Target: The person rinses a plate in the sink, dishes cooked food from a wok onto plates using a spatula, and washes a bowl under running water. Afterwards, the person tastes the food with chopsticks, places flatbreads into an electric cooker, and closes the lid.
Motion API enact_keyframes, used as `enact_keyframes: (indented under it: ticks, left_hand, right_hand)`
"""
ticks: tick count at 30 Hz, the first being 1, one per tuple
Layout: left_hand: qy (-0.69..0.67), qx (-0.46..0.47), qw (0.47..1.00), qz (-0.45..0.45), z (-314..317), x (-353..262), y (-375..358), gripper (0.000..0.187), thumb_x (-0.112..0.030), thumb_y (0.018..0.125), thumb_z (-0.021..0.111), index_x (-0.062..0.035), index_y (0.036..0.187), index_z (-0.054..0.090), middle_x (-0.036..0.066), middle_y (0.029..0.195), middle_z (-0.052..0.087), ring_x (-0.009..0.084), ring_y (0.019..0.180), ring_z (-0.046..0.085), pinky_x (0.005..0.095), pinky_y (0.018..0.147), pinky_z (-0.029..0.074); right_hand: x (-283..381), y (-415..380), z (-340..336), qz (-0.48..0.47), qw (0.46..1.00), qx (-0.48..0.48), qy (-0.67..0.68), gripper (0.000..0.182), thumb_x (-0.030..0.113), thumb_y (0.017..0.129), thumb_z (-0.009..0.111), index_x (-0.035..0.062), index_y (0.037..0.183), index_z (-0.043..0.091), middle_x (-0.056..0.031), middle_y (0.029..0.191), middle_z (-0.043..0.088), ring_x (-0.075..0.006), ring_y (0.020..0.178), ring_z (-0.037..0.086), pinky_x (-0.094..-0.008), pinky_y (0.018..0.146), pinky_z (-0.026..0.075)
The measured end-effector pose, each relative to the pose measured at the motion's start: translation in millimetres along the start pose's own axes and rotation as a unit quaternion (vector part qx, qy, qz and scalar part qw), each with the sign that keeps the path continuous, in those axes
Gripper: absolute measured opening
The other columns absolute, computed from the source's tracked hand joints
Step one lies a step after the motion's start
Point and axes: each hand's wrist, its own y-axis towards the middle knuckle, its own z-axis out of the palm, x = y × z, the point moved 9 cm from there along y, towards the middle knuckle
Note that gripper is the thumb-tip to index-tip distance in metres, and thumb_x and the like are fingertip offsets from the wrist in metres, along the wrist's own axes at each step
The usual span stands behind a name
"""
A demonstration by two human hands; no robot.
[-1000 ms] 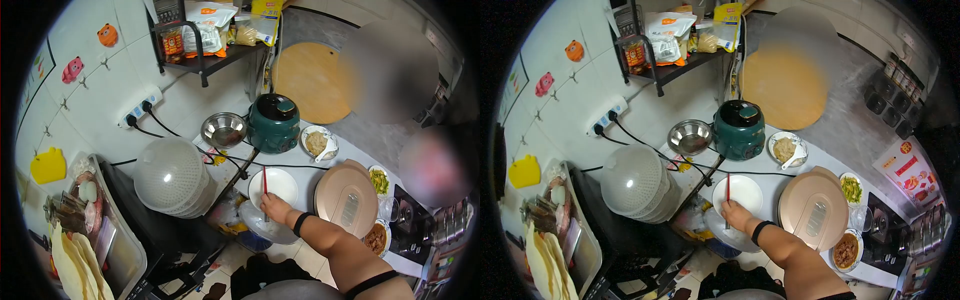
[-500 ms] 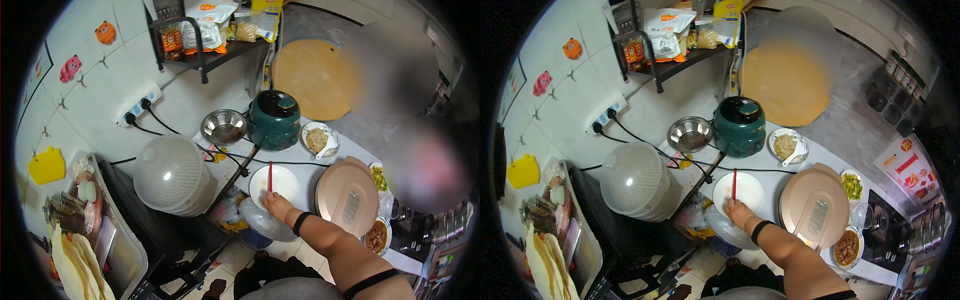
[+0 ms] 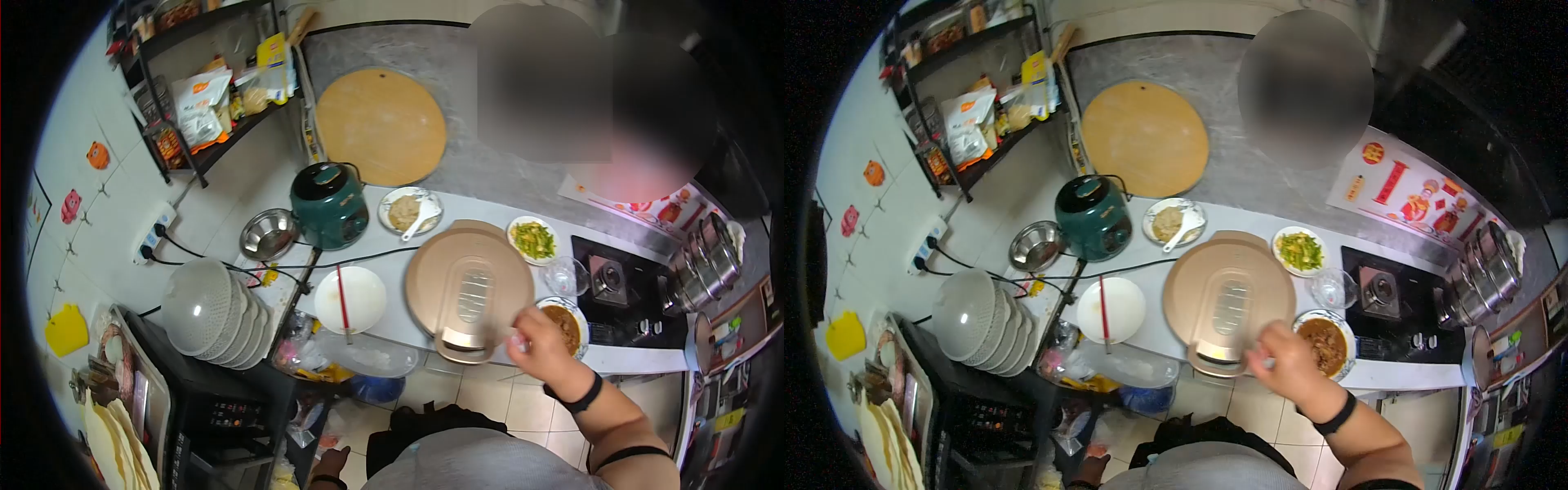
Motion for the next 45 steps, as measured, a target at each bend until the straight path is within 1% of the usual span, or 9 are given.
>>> enact_keyframes:
  ticks: [4,7,9,12,14,19,26,33,45]
  left_hand:
    - [0.075,-0.064,0.995,0.022,-2.9,-30.4,11.2,0.058,-0.051,0.075,0.049,0.0032,0.084,0.066,0.025,0.092,0.062,0.0356,0.09,0.061,0.0427,0.082,0.046]
    - [0.188,0.027,0.982,-0.003,-4.9,-77.8,-0.2,0.042,-0.038,0.08,0.05,-0.0031,0.1,0.062,0.021,0.105,0.06,0.0375,0.098,0.056,0.0441,0.097,0.035]
    - [0.047,-0.199,0.975,-0.088,-80.1,-165.8,-79.1,0.059,-0.042,0.073,0.06,-0.0025,0.116,0.054,0.028,0.124,0.044,0.0413,0.114,0.044,0.0421,0.102,0.03]
    - [0.01,-0.45,0.853,0.265,-165.8,-321.6,-137.3,0.066,-0.023,0.061,0.075,-0.0072,0.12,0.05,0.025,0.12,0.041,0.0398,0.112,0.039,0.0456,0.095,0.032]
    - [0.046,-0.461,0.824,0.326,-201.4,-406.0,-169.8,0.056,-0.016,0.062,0.075,-0.008,0.113,0.054,0.02,0.108,0.047,0.0366,0.1,0.045,0.0446,0.087,0.037]
    - [0.287,-0.418,0.769,0.389,-213.5,-498.7,-146.8,0.023,-0.018,0.071,0.062,-0.0125,0.093,0.062,0.009,0.099,0.05,0.0261,0.099,0.046,0.0397,0.086,0.035]
    - [0.416,-0.332,0.697,0.481,-245.3,-533.3,-158.0,0.017,-0.022,0.071,0.059,-0.0152,0.087,0.063,0.0,0.093,0.051,0.0192,0.096,0.046,0.0381,0.083,0.036]
    - [0.29,-0.517,0.583,0.556,-425.3,-633.9,-218.3,0.015,-0.024,0.072,0.062,-0.0153,0.084,0.063,0.001,0.085,0.057,0.02,0.085,0.051,0.0376,0.075,0.035]
    - [0.202,-0.532,0.606,0.556,-531.0,-729.2,-154.0,0.025,-0.025,0.08,0.057,-0.0116,0.098,0.067,0.004,0.087,0.06,0.0217,0.091,0.05,0.0371,0.078,0.034]
  right_hand:
    - [-93.9,-128.9,-82.5,0.149,0.98,-0.108,-0.075,0.014,-0.004,0.068,0.055,0.0005,0.062,0.043,-0.0128,0.063,0.043,-0.0297,0.055,0.045,-0.0389,0.048,0.037]
    - [-183.6,-281.1,-67.4,0.307,0.925,0.08,-0.211,0.022,0.013,0.076,0.058,0.0066,0.096,0.055,-0.0192,0.096,0.051,-0.0332,0.08,0.055,-0.0396,0.067,0.046]
    - [-236.8,-404.0,-44.7,0.5,0.753,0.343,-0.258,0.058,0.036,0.082,0.054,0.0191,0.134,0.037,-0.0242,0.129,0.037,-0.0378,0.108,0.05,-0.0414,0.091,0.044]
    - [-235.8,-440.6,-50.5,0.512,0.744,0.379,-0.205,0.05,0.04,0.082,0.052,0.0151,0.125,0.047,-0.0225,0.117,0.049,-0.0341,0.101,0.056,-0.0413,0.086,0.046]
    - [-233.2,-448.1,-51.9,0.508,0.755,0.373,-0.181,0.046,0.04,0.082,0.053,0.0131,0.12,0.053,-0.0216,0.111,0.053,-0.0333,0.098,0.057,-0.0414,0.083,0.048]
    - [-214.3,-358.2,-50.2,0.349,0.905,0.205,-0.13,0.031,0.029,0.079,0.058,0.0083,0.102,0.062,-0.0168,0.092,0.061,-0.0324,0.084,0.06,-0.0399,0.074,0.05]
    - [-177.0,-237.1,-54.4,0.269,0.958,0.101,0.002,0.017,0.02,0.078,0.06,0.006,0.086,0.065,-0.0142,0.084,0.062,-0.0312,0.077,0.06,-0.0385,0.067,0.049]
    - [-193.2,-98.4,5.9,0.227,0.973,0.034,-0.02,0.014,0.02,0.075,0.061,0.0067,0.077,0.063,-0.0148,0.077,0.061,-0.0325,0.07,0.06,-0.0422,0.062,0.047]
    - [-298.0,36.9,151.1,0.375,0.888,0.167,-0.206,0.034,0.02,0.077,0.053,-0.0005,0.105,0.054,-0.0189,0.098,0.061,-0.0311,0.088,0.061,-0.0376,0.077,0.05]
